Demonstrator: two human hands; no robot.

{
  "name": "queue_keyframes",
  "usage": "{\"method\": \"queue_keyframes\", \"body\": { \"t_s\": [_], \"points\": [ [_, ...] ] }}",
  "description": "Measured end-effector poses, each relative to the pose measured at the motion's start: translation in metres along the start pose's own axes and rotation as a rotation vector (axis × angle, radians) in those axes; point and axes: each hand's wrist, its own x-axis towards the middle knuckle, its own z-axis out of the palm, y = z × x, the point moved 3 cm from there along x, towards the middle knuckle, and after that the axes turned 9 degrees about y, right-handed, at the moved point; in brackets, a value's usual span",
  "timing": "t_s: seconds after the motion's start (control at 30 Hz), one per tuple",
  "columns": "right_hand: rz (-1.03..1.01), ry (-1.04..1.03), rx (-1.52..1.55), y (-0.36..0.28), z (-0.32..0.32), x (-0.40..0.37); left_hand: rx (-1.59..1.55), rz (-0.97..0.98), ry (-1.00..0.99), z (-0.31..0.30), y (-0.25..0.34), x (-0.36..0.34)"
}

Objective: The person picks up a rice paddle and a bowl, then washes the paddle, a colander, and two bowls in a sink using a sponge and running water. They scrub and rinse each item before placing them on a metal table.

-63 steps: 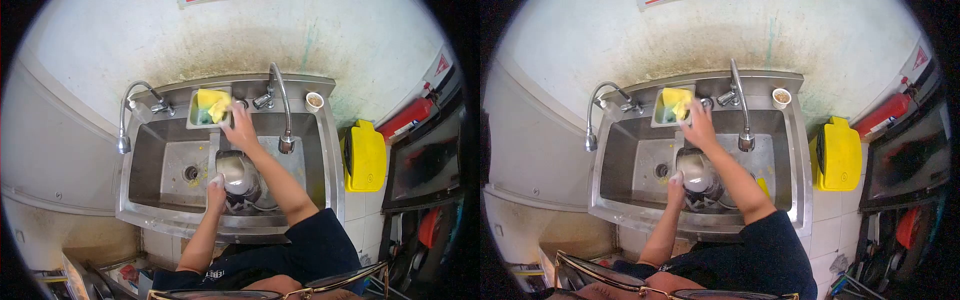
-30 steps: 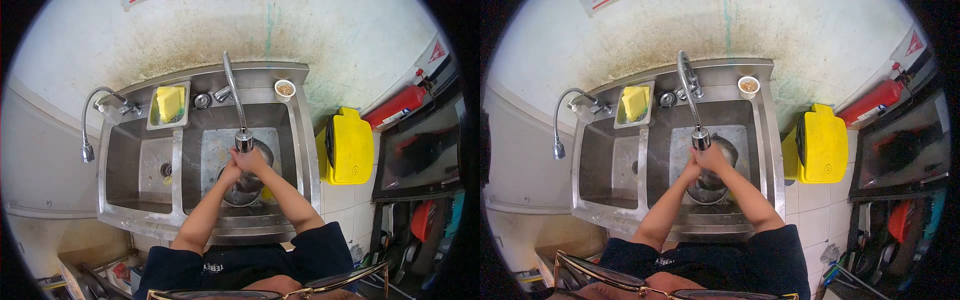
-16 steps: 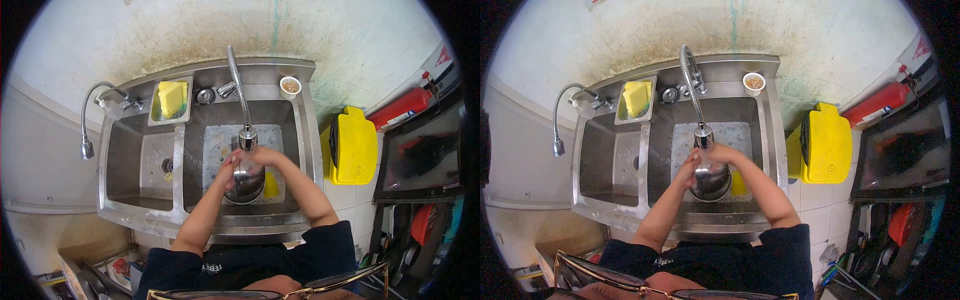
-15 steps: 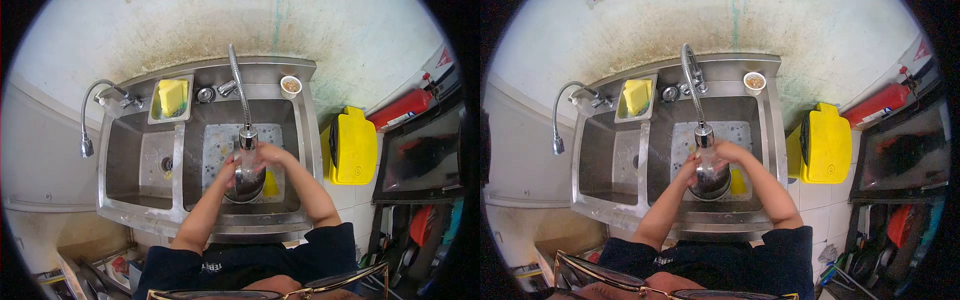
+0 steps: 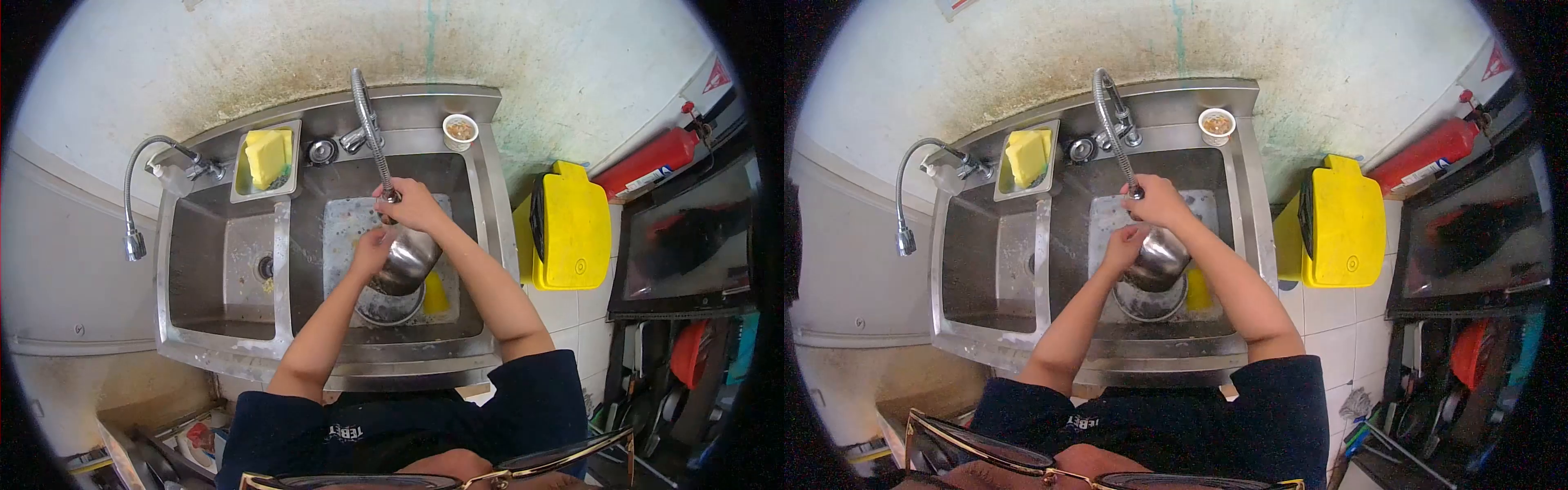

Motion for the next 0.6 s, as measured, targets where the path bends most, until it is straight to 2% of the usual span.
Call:
{"method": "queue_keyframes", "body": {
  "t_s": [0.03, 0.07, 0.13, 0.17, 0.23, 0.27, 0.33, 0.37, 0.4, 0.47, 0.5, 0.53, 0.6],
  "points": [
    [-0.067, -0.035, 0.027, -0.009, -0.001, -0.003, -0.158, 0.077, 0.064, -0.007, -0.003, -0.004],
    [-0.07, -0.035, 0.03, -0.009, 0.0, -0.002, -0.154, 0.079, 0.066, -0.017, -0.009, -0.005],
    [-0.304, -0.082, 0.034, -0.012, 0.006, -0.004, -0.179, 0.102, -0.009, -0.036, -0.013, -0.015],
    [-0.302, -0.084, 0.036, -0.009, 0.005, 0.002, -0.192, 0.158, 0.052, -0.042, -0.013, -0.02],
    [-0.241, 0.092, -0.228, -0.003, -0.003, 0.015, -0.242, 0.141, 0.049, -0.055, -0.016, -0.027],
    [-0.241, 0.091, -0.228, -0.001, 0.001, 0.016, -0.293, 0.13, 0.046, -0.061, -0.017, -0.03],
    [-0.19, -0.169, 0.098, -0.006, 0.017, 0.012, -0.322, 0.083, 0.071, -0.071, -0.024, -0.035],
    [-0.35, -0.089, -0.015, -0.011, 0.02, 0.012, -0.466, 0.0, 0.087, -0.076, -0.039, -0.034],
    [-0.347, -0.093, -0.013, -0.009, 0.02, 0.014, -0.609, -0.086, 0.102, -0.082, -0.046, -0.035],
    [-0.199, 0.048, -0.122, -0.002, 0.01, 0.024, -0.678, -0.118, 0.076, -0.09, -0.056, -0.037],
    [-0.179, 0.087, -0.159, -0.002, 0.009, 0.027, -0.778, -0.192, 0.133, -0.093, -0.054, -0.041],
    [-0.176, 0.09, -0.158, -0.001, 0.014, 0.026, -0.877, -0.266, 0.191, -0.096, -0.053, -0.045],
    [-0.281, -0.101, 0.109, -0.009, 0.034, 0.017, -0.905, -0.26, 0.139, -0.099, -0.066, -0.044]
  ]
}}
